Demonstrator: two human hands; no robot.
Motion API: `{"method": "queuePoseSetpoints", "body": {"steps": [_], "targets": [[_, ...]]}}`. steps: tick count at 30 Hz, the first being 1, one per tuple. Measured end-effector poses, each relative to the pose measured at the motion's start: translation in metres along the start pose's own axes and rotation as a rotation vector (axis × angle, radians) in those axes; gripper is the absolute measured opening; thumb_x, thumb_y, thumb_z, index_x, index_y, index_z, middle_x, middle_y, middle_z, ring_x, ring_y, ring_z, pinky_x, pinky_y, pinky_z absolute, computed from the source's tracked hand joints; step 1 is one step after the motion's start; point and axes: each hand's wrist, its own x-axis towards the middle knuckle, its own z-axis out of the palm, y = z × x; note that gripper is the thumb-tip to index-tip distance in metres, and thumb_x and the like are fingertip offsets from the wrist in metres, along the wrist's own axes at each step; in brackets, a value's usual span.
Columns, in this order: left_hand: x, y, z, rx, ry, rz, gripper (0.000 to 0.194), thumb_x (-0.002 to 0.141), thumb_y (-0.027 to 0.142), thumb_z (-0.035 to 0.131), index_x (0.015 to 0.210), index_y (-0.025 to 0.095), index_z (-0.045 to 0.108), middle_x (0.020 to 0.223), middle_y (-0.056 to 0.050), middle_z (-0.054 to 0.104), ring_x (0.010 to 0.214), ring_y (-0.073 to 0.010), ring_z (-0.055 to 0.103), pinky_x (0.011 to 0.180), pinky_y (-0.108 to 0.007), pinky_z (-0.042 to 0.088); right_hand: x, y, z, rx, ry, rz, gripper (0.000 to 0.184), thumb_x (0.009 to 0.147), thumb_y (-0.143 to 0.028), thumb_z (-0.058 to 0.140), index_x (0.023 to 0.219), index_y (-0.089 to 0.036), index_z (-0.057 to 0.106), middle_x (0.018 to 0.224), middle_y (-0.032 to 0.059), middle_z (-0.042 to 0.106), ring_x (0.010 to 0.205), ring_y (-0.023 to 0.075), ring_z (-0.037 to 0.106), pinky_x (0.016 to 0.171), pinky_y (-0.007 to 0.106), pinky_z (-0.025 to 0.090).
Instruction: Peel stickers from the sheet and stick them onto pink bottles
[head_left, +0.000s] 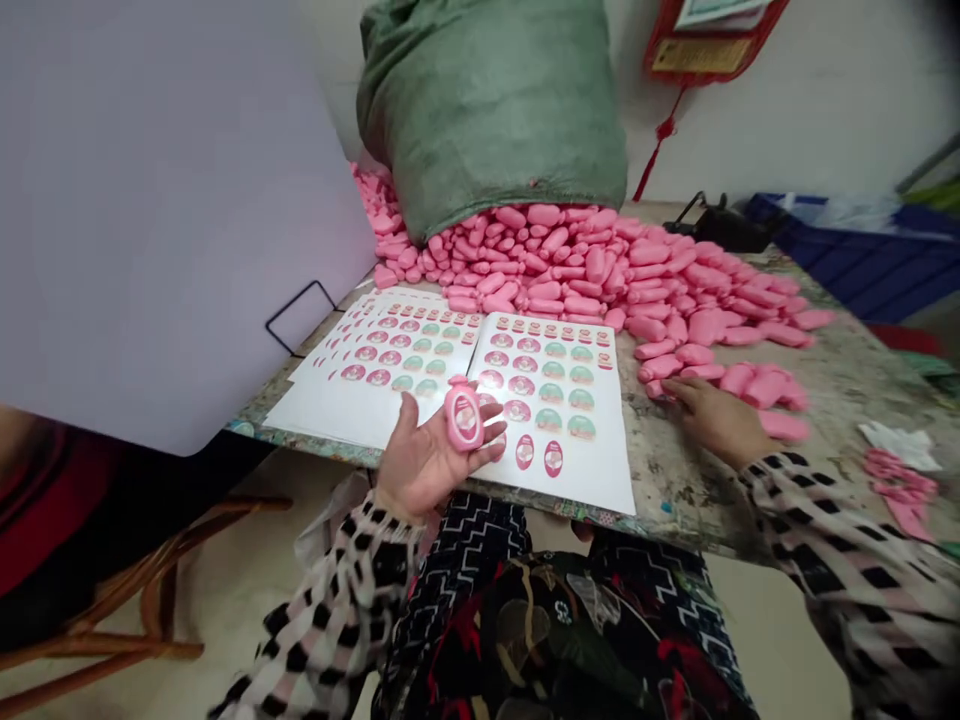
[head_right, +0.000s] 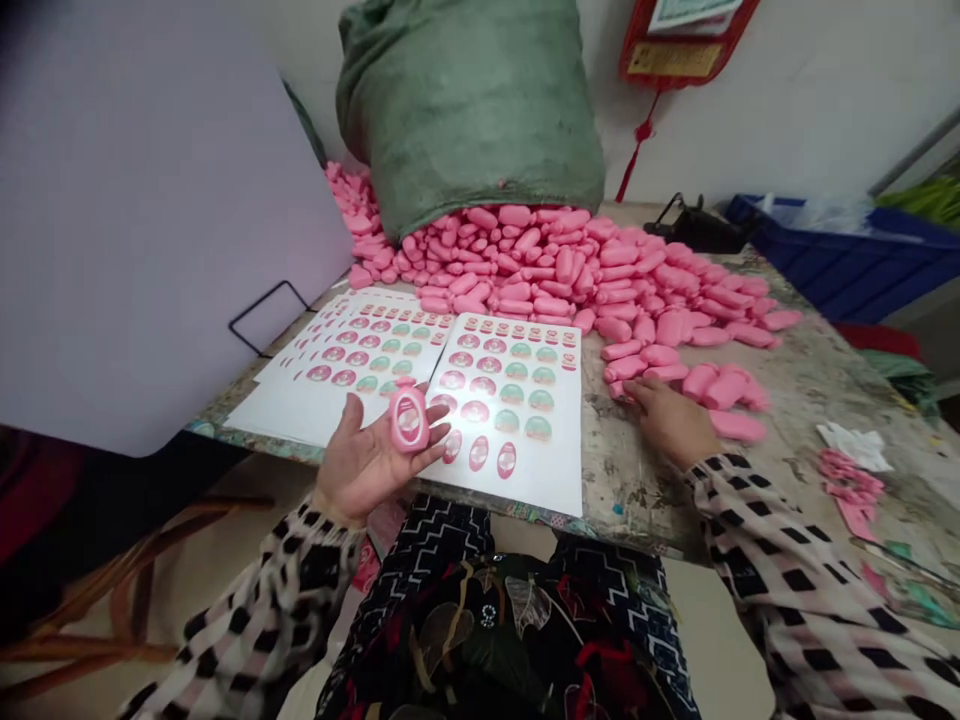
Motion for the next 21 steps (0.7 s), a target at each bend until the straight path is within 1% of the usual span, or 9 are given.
{"method": "queuePoseSetpoints", "body": {"steps": [2,5,9,10,12,14,15,18,21], "targets": [[0.031,-0.001,0.014,-0.003,-0.061,-0.032,0.072,0.084,0.062,0.026,0.131,0.009,0.036,0.127,-0.024,0.049,0.11,-0.032,0.054,0.092,-0.048,0.041,-0.002,-0.004,0.0,0.026,0.016,0.01,0.04,0.089,-0.031,0.036,0.123,-0.019,0.054,0.131,0.009,0.049,0.109,0.0255,0.053,0.079,0.034,0.046],[0.069,-0.011,0.031,-0.005,-0.124,-0.104,0.069,0.085,0.059,0.026,0.128,0.006,0.038,0.128,-0.025,0.047,0.111,-0.0322,0.053,0.091,-0.046,0.043,-0.005,-0.012,0.0,0.051,0.056,0.057,0.039,0.089,-0.03,0.036,0.122,-0.022,0.055,0.13,0.0068,0.05,0.111,0.0243,0.052,0.084,0.034,0.044],[0.097,-0.035,0.049,-0.01,-0.148,-0.204,0.061,0.085,0.055,0.034,0.123,0.008,0.041,0.123,-0.024,0.05,0.107,-0.0309,0.056,0.088,-0.045,0.046,-0.005,-0.018,0.001,0.11,0.068,0.107,0.037,0.088,-0.026,0.039,0.122,-0.026,0.054,0.131,0.0049,0.05,0.109,0.0222,0.053,0.085,0.032,0.043],[0.1,-0.043,0.055,-0.002,-0.138,-0.224,0.056,0.086,0.051,0.038,0.12,0.008,0.042,0.12,-0.024,0.053,0.104,-0.0296,0.058,0.087,-0.044,0.047,-0.005,-0.018,0.002,0.12,0.069,0.115,0.038,0.088,-0.025,0.039,0.122,-0.026,0.054,0.132,0.0049,0.049,0.108,0.0221,0.053,0.084,0.032,0.043],[0.104,-0.061,0.067,0.041,-0.12,-0.268,0.038,0.085,0.035,0.048,0.112,0.008,0.046,0.11,-0.021,0.059,0.096,-0.0256,0.062,0.084,-0.039,0.049,-0.005,-0.017,0.004,0.135,0.075,0.123,0.039,0.087,-0.023,0.039,0.123,-0.026,0.054,0.132,0.0052,0.049,0.107,0.0219,0.054,0.084,0.032,0.043],[0.107,-0.081,0.08,0.104,-0.132,-0.33,0.023,0.081,0.016,0.051,0.102,0.008,0.048,0.099,-0.019,0.063,0.086,-0.0209,0.065,0.081,-0.033,0.051,-0.004,-0.015,0.005,0.149,0.085,0.126,0.04,0.087,-0.021,0.039,0.123,-0.026,0.054,0.132,0.0055,0.049,0.108,0.0219,0.053,0.084,0.032,0.044],[0.108,-0.091,0.085,0.133,-0.148,-0.366,0.02,0.079,0.009,0.051,0.099,0.008,0.048,0.094,-0.017,0.064,0.081,-0.0189,0.066,0.078,-0.031,0.052,-0.004,-0.015,0.006,0.154,0.09,0.129,0.04,0.087,-0.021,0.039,0.123,-0.026,0.054,0.131,0.0057,0.05,0.108,0.0219,0.053,0.084,0.032,0.044],[0.102,-0.113,0.09,0.205,-0.219,-0.474,0.028,0.073,0.001,0.053,0.099,0.011,0.046,0.084,-0.013,0.066,0.068,-0.0151,0.066,0.069,-0.024,0.053,-0.004,-0.015,0.005,0.161,0.093,0.119,0.039,0.087,-0.022,0.04,0.123,-0.025,0.054,0.13,0.0061,0.051,0.108,0.0226,0.053,0.084,0.032,0.044],[0.077,-0.113,0.075,0.293,-0.29,-0.57,0.047,0.068,0.0,0.058,0.11,0.015,0.042,0.084,-0.011,0.066,0.064,-0.0148,0.067,0.063,-0.021,0.054,-0.004,-0.015,0.003,0.151,0.082,0.113,0.04,0.086,-0.021,0.04,0.122,-0.024,0.055,0.13,0.0052,0.051,0.107,0.0228,0.054,0.082,0.032,0.045]]}}
